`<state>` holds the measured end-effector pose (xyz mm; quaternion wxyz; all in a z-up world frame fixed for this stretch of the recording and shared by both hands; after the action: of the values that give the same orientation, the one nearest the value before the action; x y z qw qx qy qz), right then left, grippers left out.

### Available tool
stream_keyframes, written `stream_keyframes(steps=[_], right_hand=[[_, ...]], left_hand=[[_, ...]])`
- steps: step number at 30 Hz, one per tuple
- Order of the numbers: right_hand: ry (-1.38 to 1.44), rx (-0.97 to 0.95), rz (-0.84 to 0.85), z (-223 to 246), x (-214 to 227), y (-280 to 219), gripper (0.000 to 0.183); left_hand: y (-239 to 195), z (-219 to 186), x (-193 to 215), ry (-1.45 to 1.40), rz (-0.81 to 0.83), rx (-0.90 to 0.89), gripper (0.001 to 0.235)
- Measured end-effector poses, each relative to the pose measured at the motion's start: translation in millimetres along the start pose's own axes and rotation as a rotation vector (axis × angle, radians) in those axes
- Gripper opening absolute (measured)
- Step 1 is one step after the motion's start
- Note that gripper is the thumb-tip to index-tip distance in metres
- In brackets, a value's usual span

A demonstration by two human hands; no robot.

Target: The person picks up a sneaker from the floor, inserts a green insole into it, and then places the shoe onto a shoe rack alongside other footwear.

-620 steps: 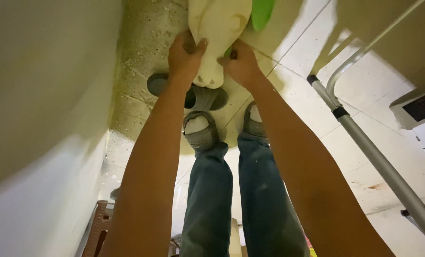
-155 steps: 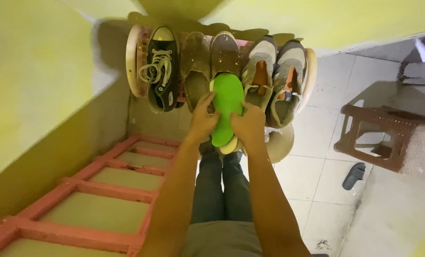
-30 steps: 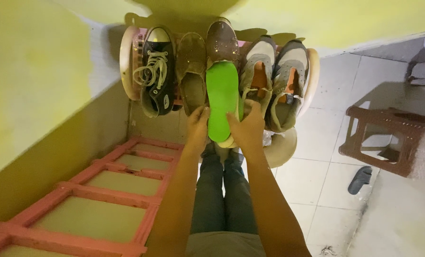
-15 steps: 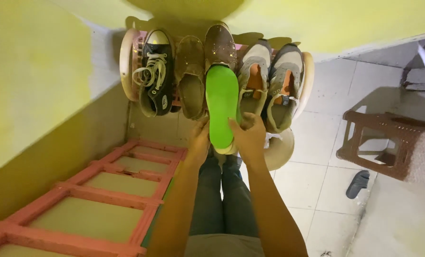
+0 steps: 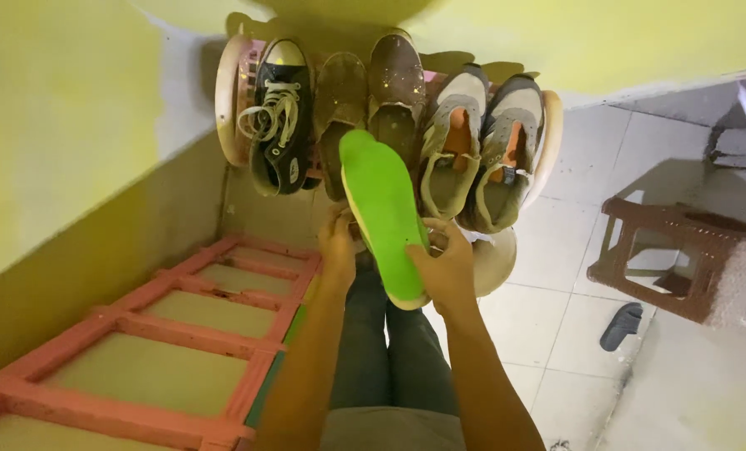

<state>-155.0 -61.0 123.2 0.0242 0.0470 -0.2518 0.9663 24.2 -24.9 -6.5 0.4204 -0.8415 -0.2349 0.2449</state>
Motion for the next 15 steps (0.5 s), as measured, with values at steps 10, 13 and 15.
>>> stream_keyframes(steps=[10,13,15], right_hand=[[-0.065,0.105,-0.009,-22.8,-59.2,31.7,0.045],[-0.132,0.069,-0.045,-21.1,-72.4,38.3,0.044],[-0.123,0.068,-0.068,-20.6,-79.9,38.6,0.043]], left_hand=[[28.0,18.8,21.3,-0.325,0.094,0.029,0.047],[36.0,25.9,27.1,-0.405,0.153,0.0,0.048],[39.0,28.1,28.6,-0.418,0.173,0.012,0.049]])
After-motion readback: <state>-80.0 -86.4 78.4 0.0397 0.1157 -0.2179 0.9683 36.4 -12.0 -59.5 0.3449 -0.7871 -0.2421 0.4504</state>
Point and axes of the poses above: each hand's wrist, its own y-axis towards the middle knuckle, its own x-axis out of the back of the hand, z = x × y, the point moved 4 cm from there along y, towards the middle knuckle, and after that the axes turned 11 degrees about x, right-handed, at the moved point
